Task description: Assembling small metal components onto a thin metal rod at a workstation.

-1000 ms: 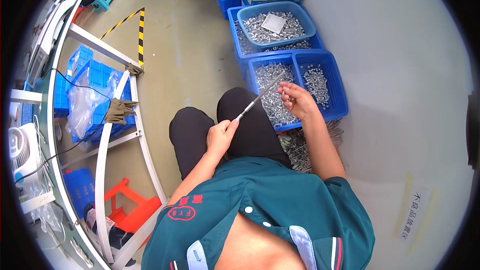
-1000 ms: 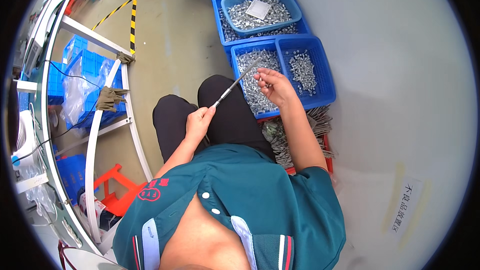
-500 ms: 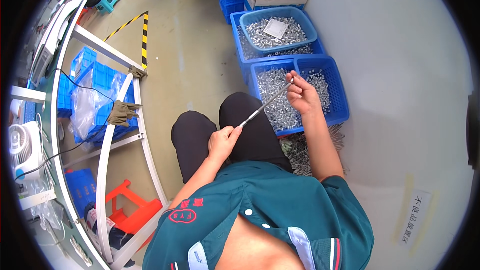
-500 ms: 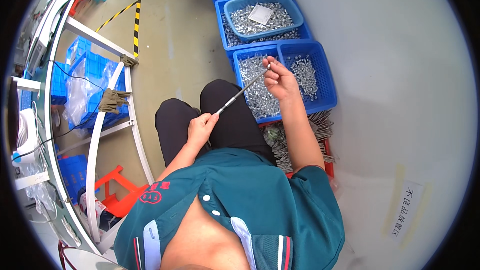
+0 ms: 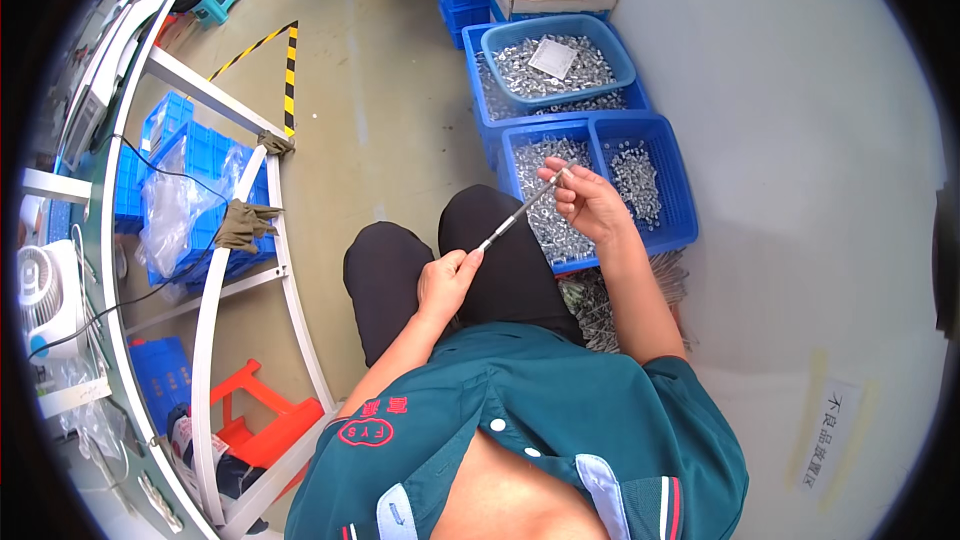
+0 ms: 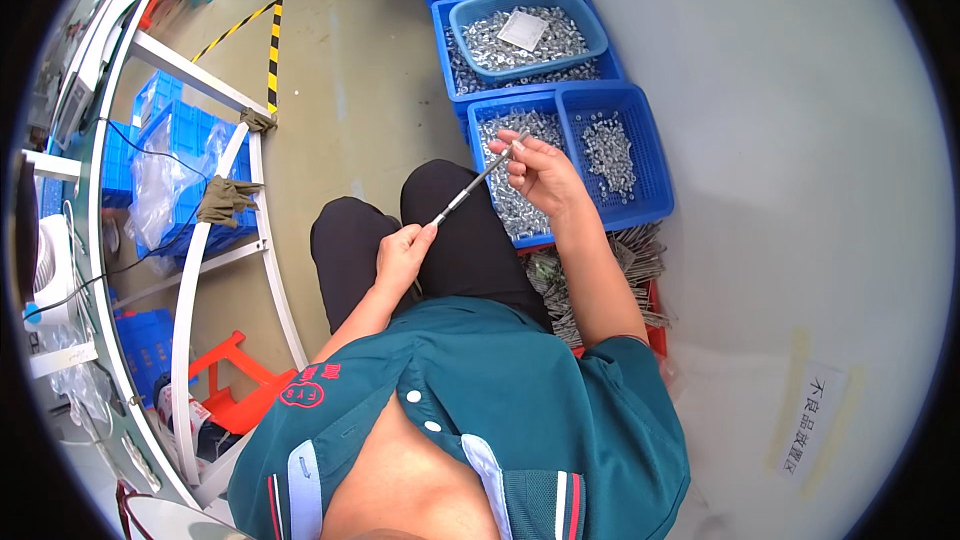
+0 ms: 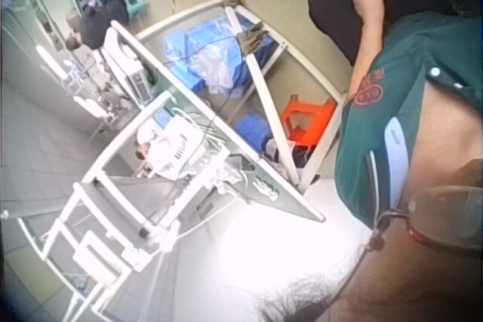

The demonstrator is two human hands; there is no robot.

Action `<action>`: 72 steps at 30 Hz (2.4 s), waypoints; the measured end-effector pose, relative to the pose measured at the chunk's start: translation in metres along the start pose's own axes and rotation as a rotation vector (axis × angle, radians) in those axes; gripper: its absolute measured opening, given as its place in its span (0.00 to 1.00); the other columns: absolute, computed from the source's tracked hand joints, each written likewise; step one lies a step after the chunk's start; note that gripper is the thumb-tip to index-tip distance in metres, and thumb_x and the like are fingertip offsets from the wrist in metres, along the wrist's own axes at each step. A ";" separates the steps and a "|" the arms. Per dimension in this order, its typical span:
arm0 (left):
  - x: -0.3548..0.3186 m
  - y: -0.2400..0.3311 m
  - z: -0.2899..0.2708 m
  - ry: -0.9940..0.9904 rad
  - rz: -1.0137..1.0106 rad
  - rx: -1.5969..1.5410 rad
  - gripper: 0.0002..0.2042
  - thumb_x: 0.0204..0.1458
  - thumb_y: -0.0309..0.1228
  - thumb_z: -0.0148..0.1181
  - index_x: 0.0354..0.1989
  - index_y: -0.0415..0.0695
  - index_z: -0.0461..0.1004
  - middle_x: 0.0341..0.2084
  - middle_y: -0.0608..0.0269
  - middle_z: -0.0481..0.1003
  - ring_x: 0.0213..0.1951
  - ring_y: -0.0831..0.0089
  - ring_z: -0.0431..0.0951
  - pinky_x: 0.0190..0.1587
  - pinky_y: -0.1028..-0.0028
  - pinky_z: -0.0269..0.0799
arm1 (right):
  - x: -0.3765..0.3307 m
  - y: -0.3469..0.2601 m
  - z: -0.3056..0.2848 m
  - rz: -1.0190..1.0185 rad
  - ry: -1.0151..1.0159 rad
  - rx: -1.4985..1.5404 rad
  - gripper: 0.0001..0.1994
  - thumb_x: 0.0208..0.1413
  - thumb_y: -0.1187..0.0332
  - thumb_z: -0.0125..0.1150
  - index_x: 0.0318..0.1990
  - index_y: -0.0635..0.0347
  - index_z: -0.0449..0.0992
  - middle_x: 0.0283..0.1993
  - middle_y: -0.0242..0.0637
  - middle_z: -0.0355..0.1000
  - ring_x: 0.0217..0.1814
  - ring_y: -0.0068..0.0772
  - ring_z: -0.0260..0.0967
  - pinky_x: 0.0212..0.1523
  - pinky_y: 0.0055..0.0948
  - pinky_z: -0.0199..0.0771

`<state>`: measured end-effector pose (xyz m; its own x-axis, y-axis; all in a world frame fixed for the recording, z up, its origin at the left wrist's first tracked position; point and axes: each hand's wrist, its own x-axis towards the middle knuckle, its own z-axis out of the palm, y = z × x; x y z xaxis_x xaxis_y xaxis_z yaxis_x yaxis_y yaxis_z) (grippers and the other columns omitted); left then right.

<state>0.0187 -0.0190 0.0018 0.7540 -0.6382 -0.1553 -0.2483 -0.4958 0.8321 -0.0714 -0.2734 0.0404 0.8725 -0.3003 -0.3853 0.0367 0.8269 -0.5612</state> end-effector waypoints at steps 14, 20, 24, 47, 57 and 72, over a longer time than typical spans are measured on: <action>0.000 0.000 0.001 0.000 -0.004 -0.014 0.24 0.53 0.47 0.54 0.15 0.40 0.62 0.09 0.54 0.59 0.13 0.62 0.59 0.18 0.64 0.56 | 0.006 -0.010 -0.034 -0.082 -0.025 0.222 0.13 0.57 0.79 0.47 0.49 0.69 0.65 0.42 0.45 0.70 0.25 0.18 0.62 0.22 0.14 0.64; -0.003 0.001 0.000 -0.013 0.017 0.001 0.23 0.53 0.45 0.55 0.15 0.40 0.61 0.09 0.61 0.55 0.14 0.75 0.54 0.18 0.70 0.54 | 0.005 -0.016 -0.025 -0.137 0.055 0.158 0.10 0.58 0.73 0.50 0.46 0.67 0.68 0.43 0.45 0.71 0.24 0.17 0.62 0.20 0.13 0.62; -0.002 0.002 0.001 -0.021 0.021 0.014 0.24 0.53 0.45 0.55 0.15 0.40 0.60 0.09 0.60 0.55 0.14 0.74 0.53 0.18 0.69 0.53 | 0.006 -0.016 -0.029 -0.090 -0.035 0.187 0.09 0.58 0.72 0.51 0.43 0.67 0.69 0.41 0.45 0.71 0.25 0.19 0.64 0.20 0.13 0.63; 0.000 -0.001 0.003 0.017 -0.002 -0.052 0.23 0.54 0.44 0.55 0.15 0.40 0.60 0.09 0.64 0.53 0.15 0.78 0.52 0.18 0.70 0.52 | 0.002 0.015 -0.013 0.042 -0.064 -0.004 0.15 0.58 0.69 0.52 0.51 0.67 0.68 0.43 0.39 0.70 0.32 0.19 0.67 0.30 0.16 0.71; 0.000 -0.001 0.000 -0.004 -0.003 -0.004 0.24 0.54 0.47 0.53 0.15 0.40 0.61 0.09 0.54 0.59 0.13 0.62 0.58 0.18 0.64 0.56 | -0.008 -0.003 -0.020 -0.020 0.174 -0.046 0.13 0.59 0.72 0.48 0.49 0.69 0.66 0.37 0.43 0.70 0.30 0.27 0.67 0.28 0.23 0.72; -0.002 -0.002 0.001 -0.014 0.073 0.035 0.23 0.53 0.46 0.54 0.15 0.41 0.64 0.09 0.55 0.61 0.12 0.60 0.62 0.17 0.64 0.56 | 0.005 -0.019 -0.029 0.064 0.037 0.152 0.14 0.59 0.57 0.52 0.30 0.58 0.71 0.18 0.27 0.61 0.13 0.13 0.49 0.11 0.13 0.44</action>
<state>0.0168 -0.0175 -0.0004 0.7248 -0.6813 -0.1028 -0.3236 -0.4683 0.8222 -0.0815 -0.3042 0.0277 0.8571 -0.2594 -0.4451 0.0572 0.9066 -0.4181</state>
